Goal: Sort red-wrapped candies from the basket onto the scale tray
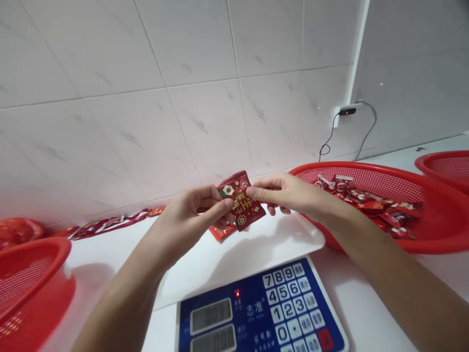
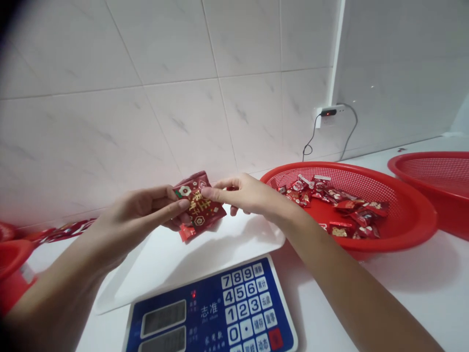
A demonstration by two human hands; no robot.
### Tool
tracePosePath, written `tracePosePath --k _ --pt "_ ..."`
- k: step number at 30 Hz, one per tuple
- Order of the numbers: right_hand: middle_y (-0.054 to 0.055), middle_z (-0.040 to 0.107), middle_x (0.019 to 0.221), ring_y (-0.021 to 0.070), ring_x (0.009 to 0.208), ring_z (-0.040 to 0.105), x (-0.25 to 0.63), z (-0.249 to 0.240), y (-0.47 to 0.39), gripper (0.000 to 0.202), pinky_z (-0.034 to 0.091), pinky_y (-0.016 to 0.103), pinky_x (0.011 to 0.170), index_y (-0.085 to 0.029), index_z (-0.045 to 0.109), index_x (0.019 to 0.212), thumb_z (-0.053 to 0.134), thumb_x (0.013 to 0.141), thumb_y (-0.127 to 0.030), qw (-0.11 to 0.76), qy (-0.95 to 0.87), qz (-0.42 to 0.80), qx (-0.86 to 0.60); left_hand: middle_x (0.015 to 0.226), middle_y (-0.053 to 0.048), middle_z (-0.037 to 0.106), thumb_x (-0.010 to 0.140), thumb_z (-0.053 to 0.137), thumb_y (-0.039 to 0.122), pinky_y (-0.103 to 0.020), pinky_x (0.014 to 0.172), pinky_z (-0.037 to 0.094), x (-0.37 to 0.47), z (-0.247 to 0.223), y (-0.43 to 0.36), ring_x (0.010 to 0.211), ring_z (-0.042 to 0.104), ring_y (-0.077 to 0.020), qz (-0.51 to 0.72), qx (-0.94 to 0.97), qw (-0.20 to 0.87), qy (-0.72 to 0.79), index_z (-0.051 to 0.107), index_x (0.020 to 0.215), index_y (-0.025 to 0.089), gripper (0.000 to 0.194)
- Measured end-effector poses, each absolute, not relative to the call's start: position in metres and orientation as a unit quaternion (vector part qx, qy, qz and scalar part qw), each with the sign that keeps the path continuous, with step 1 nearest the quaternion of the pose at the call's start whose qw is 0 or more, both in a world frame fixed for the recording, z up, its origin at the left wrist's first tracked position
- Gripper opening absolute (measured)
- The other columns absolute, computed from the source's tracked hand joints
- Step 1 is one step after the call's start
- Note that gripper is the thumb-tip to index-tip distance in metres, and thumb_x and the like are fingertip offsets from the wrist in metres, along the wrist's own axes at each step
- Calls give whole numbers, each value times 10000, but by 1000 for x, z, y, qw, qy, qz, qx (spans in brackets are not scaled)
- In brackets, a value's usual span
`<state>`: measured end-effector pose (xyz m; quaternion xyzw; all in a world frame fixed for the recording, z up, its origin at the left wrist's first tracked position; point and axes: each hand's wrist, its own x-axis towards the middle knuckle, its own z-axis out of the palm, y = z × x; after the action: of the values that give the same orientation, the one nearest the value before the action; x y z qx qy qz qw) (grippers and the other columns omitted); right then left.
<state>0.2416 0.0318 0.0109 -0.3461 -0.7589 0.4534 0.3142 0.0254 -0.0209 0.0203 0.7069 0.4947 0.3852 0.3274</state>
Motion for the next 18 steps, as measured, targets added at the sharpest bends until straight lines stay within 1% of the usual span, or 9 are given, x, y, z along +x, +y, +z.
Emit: tracePosePath --k 2,4,6,8,10,12,14,16,18 --pt "11 639 785 117 646 520 243 13 31 313 309 258 527 -182 730 951 726 880 -487 312 -763 449 -344 775 -60 752 844 748 454 -256 590 587 24 21 -20 708 731 -197 402 694 356 480 700 883 163 298" --pt "9 630 766 122 663 528 244 15 30 241 350 261 568 -174 706 868 726 874 -413 324 -771 438 -330 871 -76 783 837 773 461 -242 603 594 23 21 -20 755 747 -199 387 692 382 475 717 948 169 318" --pt "4 614 741 130 680 531 244 15 27 226 373 270 612 -174 668 779 700 882 -373 318 -790 411 -325 965 -86 797 823 799 475 -231 655 604 21 22 -19 822 755 -199 371 692 396 477 736 983 178 344" --pt "-6 587 708 133 677 515 244 15 24 247 365 277 619 -177 644 733 679 891 -364 295 -811 377 -338 944 -83 799 791 827 495 -221 687 603 19 24 -19 824 748 -187 364 691 399 480 759 932 176 354" --pt "-11 581 705 132 676 507 243 15 21 245 355 276 614 -178 644 728 687 885 -361 279 -819 362 -346 852 -71 789 747 861 501 -206 657 593 17 25 -19 755 728 -167 367 689 397 482 768 848 169 360" --pt "-1 611 738 130 682 519 240 14 20 246 368 271 615 -178 663 765 689 893 -386 300 -806 388 -332 767 -49 768 712 890 489 -190 611 577 15 25 -19 684 706 -145 397 680 389 478 761 787 167 355" --pt "12 640 779 125 665 520 239 13 23 300 354 263 576 -181 689 830 679 905 -471 344 -769 437 -314 747 -29 758 709 900 472 -174 617 574 15 25 -19 690 712 -136 459 659 369 467 752 776 175 338" --pt "19 644 790 122 633 506 238 11 27 391 300 260 515 -185 711 892 678 885 -574 367 -732 487 -306 778 -18 766 723 901 456 -158 643 576 16 25 -19 736 727 -131 516 637 344 457 742 782 183 320" --pt "10 623 747 118 602 484 237 10 30 435 248 264 486 -185 725 915 720 838 -613 374 -715 507 -304 795 -19 772 729 901 450 -154 652 578 17 26 -19 757 735 -134 540 625 336 453 722 768 183 323"
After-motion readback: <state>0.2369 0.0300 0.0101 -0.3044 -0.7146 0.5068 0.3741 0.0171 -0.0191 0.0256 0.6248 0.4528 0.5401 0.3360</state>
